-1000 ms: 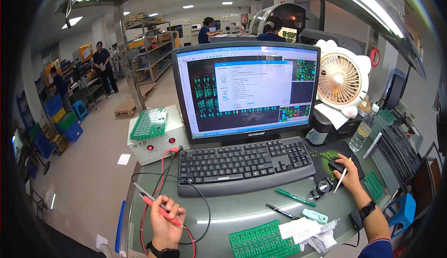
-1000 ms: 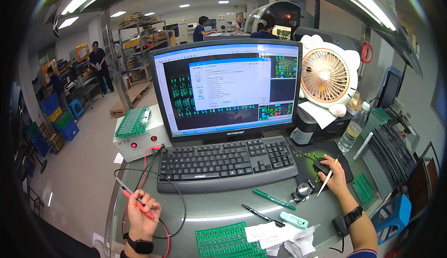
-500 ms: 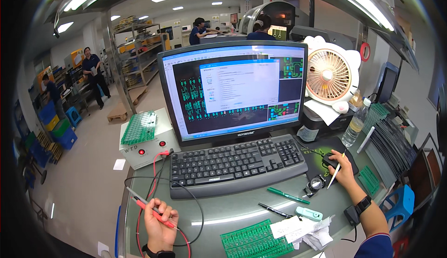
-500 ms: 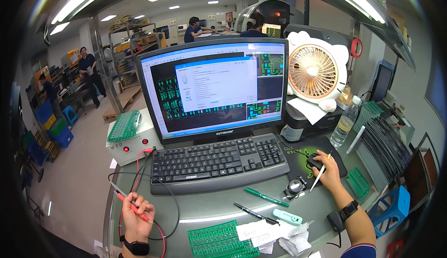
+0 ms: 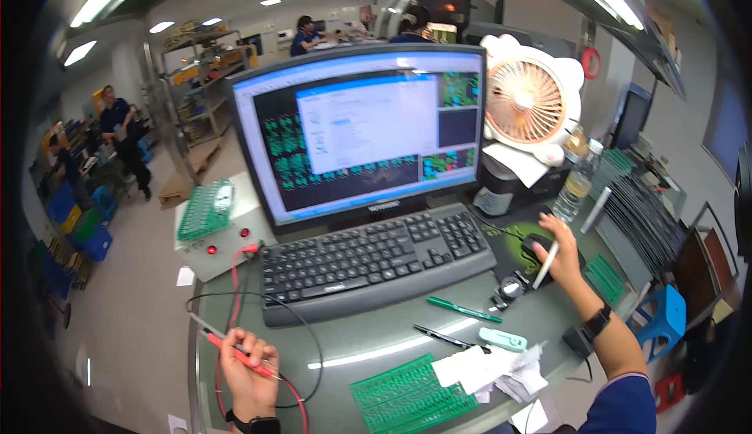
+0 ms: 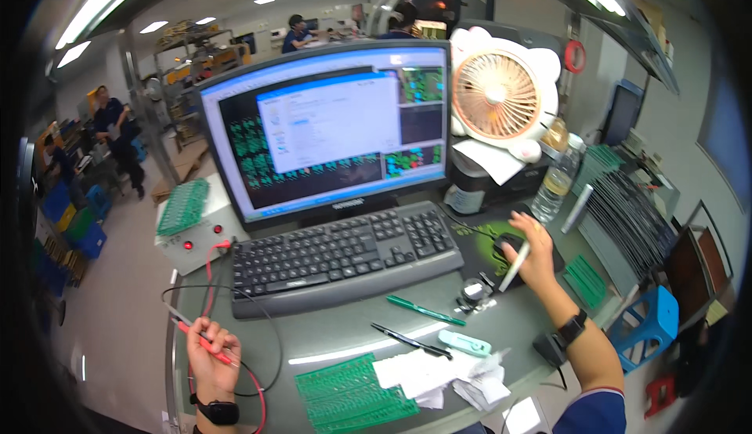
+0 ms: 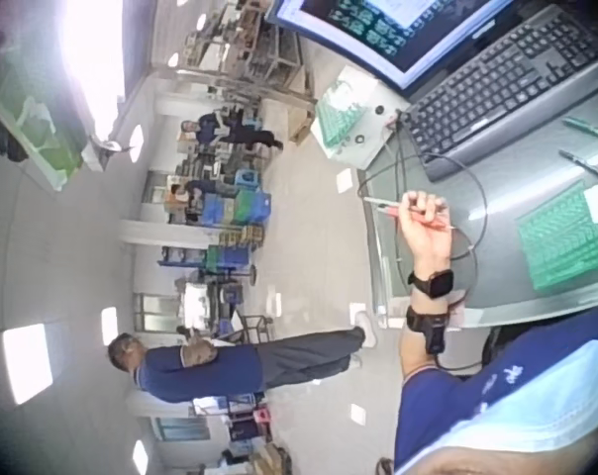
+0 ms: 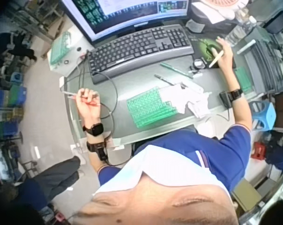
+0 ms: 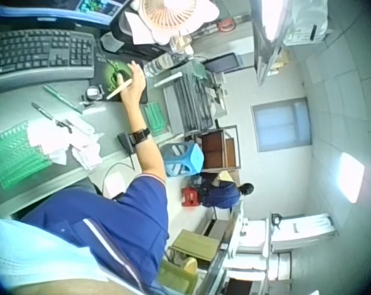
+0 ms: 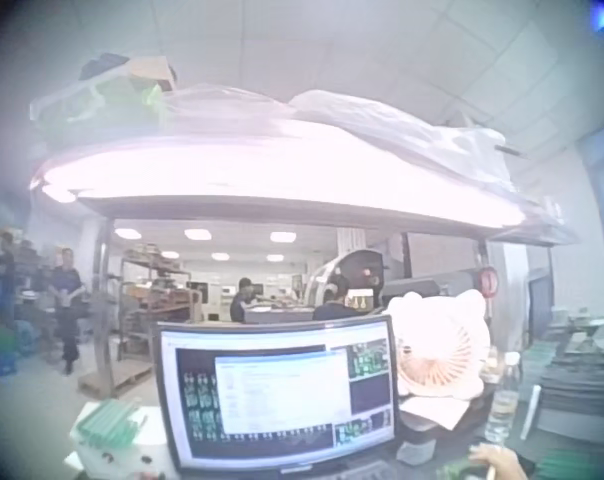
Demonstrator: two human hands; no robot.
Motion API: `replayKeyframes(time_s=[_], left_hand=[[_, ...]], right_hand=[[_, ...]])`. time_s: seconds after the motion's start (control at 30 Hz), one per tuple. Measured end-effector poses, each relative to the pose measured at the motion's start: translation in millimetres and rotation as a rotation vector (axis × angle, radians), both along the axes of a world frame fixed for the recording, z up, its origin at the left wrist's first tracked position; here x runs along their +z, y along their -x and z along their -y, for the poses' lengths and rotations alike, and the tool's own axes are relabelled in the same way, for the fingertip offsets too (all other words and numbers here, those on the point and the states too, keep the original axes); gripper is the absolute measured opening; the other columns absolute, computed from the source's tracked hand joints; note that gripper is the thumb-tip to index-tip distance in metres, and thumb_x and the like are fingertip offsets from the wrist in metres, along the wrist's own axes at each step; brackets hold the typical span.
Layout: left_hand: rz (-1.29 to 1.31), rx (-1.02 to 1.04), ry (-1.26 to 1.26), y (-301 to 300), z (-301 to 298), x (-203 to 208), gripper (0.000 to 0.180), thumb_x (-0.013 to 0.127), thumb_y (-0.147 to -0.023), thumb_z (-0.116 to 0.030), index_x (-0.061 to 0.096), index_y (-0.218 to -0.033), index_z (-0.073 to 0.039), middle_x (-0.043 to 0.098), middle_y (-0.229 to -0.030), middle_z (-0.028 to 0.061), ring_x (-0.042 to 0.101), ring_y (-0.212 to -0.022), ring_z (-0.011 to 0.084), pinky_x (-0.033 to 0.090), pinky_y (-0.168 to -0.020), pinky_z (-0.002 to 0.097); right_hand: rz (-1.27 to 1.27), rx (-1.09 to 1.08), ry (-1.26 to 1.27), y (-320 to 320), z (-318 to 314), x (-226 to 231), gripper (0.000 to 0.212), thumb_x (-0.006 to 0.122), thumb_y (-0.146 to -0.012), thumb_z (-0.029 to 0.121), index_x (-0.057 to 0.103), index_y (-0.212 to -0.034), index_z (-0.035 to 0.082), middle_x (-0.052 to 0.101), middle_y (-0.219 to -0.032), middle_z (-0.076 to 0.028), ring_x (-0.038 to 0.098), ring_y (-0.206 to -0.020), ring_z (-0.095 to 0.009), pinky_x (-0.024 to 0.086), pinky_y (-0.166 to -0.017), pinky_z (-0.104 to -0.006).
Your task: Testing a printed circuit board using a multimeter probe while interacting with testing software on a computer.
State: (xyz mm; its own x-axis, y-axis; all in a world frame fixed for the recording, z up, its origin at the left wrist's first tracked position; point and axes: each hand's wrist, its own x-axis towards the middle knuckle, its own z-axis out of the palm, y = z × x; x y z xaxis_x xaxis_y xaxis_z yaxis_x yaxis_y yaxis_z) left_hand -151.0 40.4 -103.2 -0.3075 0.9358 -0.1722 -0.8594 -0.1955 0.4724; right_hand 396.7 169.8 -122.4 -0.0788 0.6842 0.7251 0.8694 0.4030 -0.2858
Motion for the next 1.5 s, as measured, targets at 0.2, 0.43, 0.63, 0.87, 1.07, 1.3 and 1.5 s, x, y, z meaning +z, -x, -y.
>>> replayKeyframes(time_s=[0.2, 0.43, 0.63, 0.87, 1.07, 1.3, 1.5], left_hand=[[-0.016, 0.016, -0.055, 11, 5, -4, 0.019, 0.046, -0.101, -0.021, 0.056, -0.091, -0.009, 0.045, -0.069, -0.0022, 0.039, -0.050, 0.0067, 0.052, -0.066, 0.0278], [-0.037, 0.048, -0.030, 2, 1, -2, 0.019, 0.046, -0.101, -0.022, 0.054, -0.089, -0.010, 0.044, -0.066, -0.0022, 0.040, -0.048, 0.0068, 0.052, -0.061, 0.0267], [-0.033, 0.060, -0.019, 2, 3, -2, 0.019, 0.045, -0.101, -0.021, 0.054, -0.089, -0.009, 0.045, -0.066, -0.0021, 0.040, -0.047, 0.0069, 0.053, -0.061, 0.0269], [-0.031, 0.061, -0.026, 2, 3, 0, 0.020, 0.044, -0.102, -0.021, 0.054, -0.089, -0.009, 0.045, -0.066, -0.0018, 0.040, -0.047, 0.0070, 0.053, -0.061, 0.0272], [-0.019, 0.054, -0.032, 3, 3, -2, 0.021, 0.044, -0.102, -0.021, 0.055, -0.089, -0.008, 0.045, -0.066, -0.0015, 0.040, -0.047, 0.0073, 0.053, -0.062, 0.0277], [-0.015, 0.051, -0.019, 2, 2, -2, 0.021, 0.044, -0.102, -0.021, 0.055, -0.090, -0.008, 0.045, -0.066, -0.0016, 0.040, -0.047, 0.0075, 0.053, -0.062, 0.0278], [-0.010, 0.023, -0.056, 6, 5, -2, 0.019, 0.046, -0.101, -0.021, 0.055, -0.090, -0.008, 0.044, -0.068, -0.0023, 0.040, -0.050, 0.0067, 0.052, -0.065, 0.0273]], right_hand=[[-0.335, 0.412, 0.427, 83, -12, 60, 0.015, 0.056, -0.096, 0.016, 0.064, -0.099, 0.003, 0.071, -0.092, -0.009, 0.068, -0.089, -0.024, 0.049, -0.080, -0.0363], [0.143, 0.492, 0.331, 96, -53, 37, 0.013, 0.053, -0.097, 0.022, 0.061, -0.097, 0.012, 0.068, -0.094, -0.003, 0.060, -0.099, -0.025, 0.037, -0.097, -0.0400], [0.191, 0.469, 0.360, 107, -60, 36, 0.011, 0.053, -0.097, 0.021, 0.060, -0.097, 0.012, 0.066, -0.095, -0.002, 0.059, -0.101, -0.025, 0.038, -0.096, -0.0408], [0.154, 0.368, 0.358, 107, -57, 38, 0.010, 0.054, -0.095, 0.020, 0.060, -0.095, 0.012, 0.067, -0.090, -0.001, 0.060, -0.098, -0.025, 0.038, -0.095, -0.0408], [0.287, 0.443, 0.233, 111, -51, 38, 0.009, 0.056, -0.093, 0.020, 0.060, -0.094, 0.012, 0.066, -0.087, 0.000, 0.060, -0.094, -0.023, 0.036, -0.099, -0.0426], [0.289, 0.407, 0.241, 120, -60, 41, 0.011, 0.056, -0.093, 0.022, 0.060, -0.093, 0.011, 0.066, -0.087, -0.001, 0.061, -0.093, -0.024, 0.039, -0.095, -0.0417], [0.371, 0.428, 0.223, 137, -74, 40, 0.013, 0.057, -0.093, 0.024, 0.061, -0.094, 0.012, 0.064, -0.083, -0.004, 0.060, -0.092, -0.026, 0.040, -0.095, -0.0427]])
